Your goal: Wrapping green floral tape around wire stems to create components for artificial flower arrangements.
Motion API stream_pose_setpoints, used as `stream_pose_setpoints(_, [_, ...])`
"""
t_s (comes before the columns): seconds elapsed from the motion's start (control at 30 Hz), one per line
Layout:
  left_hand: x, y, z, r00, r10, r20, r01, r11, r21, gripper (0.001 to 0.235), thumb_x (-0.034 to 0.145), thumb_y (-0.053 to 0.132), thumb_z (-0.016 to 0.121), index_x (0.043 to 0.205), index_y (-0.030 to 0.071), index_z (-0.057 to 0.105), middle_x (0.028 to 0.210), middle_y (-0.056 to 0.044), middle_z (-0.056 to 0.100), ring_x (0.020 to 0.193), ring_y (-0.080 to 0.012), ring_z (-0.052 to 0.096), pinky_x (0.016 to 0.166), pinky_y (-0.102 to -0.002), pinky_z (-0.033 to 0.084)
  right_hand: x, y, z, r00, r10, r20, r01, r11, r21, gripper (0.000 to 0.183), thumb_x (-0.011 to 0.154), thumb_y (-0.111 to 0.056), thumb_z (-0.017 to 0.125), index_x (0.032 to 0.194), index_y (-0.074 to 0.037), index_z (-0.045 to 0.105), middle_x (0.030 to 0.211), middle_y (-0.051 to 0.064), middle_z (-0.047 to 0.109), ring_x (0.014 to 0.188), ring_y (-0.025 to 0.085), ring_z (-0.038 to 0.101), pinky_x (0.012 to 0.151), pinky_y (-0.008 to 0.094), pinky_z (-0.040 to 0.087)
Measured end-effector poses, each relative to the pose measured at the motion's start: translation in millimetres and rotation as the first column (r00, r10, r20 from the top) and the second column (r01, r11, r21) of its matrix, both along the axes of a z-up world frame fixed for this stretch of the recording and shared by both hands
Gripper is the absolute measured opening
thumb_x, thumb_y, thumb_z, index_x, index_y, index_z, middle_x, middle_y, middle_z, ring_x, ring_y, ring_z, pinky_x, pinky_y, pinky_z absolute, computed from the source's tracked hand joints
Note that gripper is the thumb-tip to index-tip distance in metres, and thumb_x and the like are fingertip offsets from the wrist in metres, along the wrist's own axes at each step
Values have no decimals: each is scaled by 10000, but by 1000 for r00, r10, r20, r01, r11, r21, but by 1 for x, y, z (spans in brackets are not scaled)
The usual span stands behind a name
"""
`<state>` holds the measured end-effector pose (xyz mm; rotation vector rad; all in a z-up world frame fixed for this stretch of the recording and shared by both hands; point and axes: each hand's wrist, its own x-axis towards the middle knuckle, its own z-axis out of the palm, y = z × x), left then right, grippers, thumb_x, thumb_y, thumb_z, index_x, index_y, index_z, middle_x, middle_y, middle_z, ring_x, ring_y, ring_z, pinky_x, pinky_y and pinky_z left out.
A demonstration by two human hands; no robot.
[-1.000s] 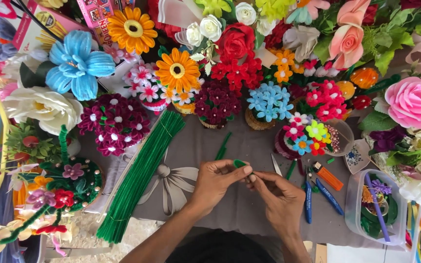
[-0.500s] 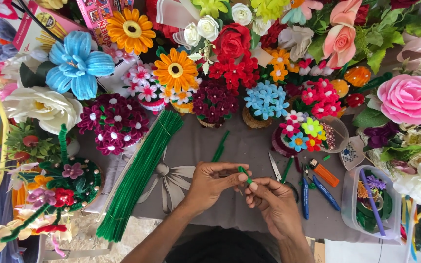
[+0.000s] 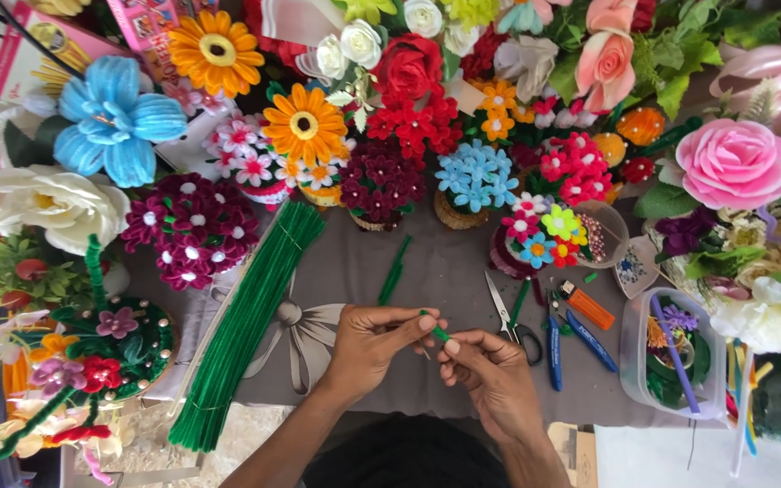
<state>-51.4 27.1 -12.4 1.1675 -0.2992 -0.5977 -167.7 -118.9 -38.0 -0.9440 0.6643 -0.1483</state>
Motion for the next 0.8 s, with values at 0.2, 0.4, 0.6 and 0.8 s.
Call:
stream_pose_setpoints(0.2, [-7, 8, -5, 1000, 29, -1, -29, 1000, 2, 213, 867, 143, 779, 982, -33, 813, 888, -182, 819, 676, -169, 733, 552, -261, 615, -4, 12, 2, 1000, -12, -20, 12, 1000, 18, 92, 899, 8, 753, 942, 88, 763, 755, 232, 743, 583, 255, 675, 533, 327, 556])
stream_pose_setpoints(0.4, [-13, 18, -12, 999, 40, 16, -41, 998, 45, 221, 883, 161, 760, 978, -32, 814, 919, -179, 825, 674, -177, 733, 547, -274, 625, -6, 24, 4, 995, -10, -95, 11, 1000, 12, 117, 898, 7, 754, 948, 112, 772, 764, 247, 735, 583, 277, 656, 548, 361, 554])
stream_pose_setpoints(0.6, [-13, 17, -9, 998, 58, 37, -59, 998, 20, 202, 894, 135, 751, 985, -34, 812, 898, -180, 819, 637, -169, 683, 507, -260, 579, -3, 29, 18, 995, -5, -102, 0, 999, -48, 117, 913, 4, 743, 951, 107, 783, 760, 260, 755, 566, 273, 665, 534, 364, 566])
stream_pose_setpoints(0.8, [-20, 22, 24, 992, 111, 68, -125, 954, 273, 421, 845, 263, 750, 1204, 43, 754, 1117, -126, 822, 956, -157, 774, 664, -288, 701, 2, 21, 18, 992, -111, 64, 127, 785, -606, 154, 896, -88, 755, 976, 37, 797, 705, 128, 781, 560, 181, 751, 463, 273, 631])
